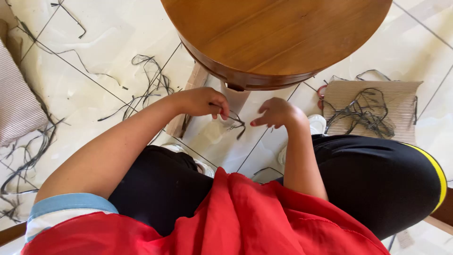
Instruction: Wrapping a furniture leg with cardboard and securing it with plastic ties
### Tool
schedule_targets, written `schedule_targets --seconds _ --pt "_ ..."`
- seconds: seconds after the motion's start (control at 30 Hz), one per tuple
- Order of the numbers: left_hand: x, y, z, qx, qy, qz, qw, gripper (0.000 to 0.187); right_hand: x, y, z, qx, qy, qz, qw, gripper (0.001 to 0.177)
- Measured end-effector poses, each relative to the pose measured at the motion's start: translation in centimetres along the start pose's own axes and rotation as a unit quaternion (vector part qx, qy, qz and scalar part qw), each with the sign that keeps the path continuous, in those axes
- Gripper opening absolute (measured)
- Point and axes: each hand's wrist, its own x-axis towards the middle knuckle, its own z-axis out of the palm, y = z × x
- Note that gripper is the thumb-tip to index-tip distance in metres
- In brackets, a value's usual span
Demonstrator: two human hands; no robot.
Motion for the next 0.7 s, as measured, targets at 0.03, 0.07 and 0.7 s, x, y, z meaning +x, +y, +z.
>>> schedule_targets --seconds 0.03,0.07,0.7 --pt "0.1 -0.3 -0.2 -0.001 0.002 0.002 1.0 0.027 -0.4 -0.5 0.0 -0.003 0.001 0.001 1.0 0.067" --pt "0.2 -0.7 -0.3 -0.026 0.005 0.019 0.999 0.025 -0.8 -1.1 0.1 0.022 -0.027 -0.067 0.997 0.068" --pt "4.7 -16.0 0.2 0.214 0.022 -0.138 0.967 0.033 9.0 8.0 -1.3 0.033 0.325 0.173 0.929 0.043"
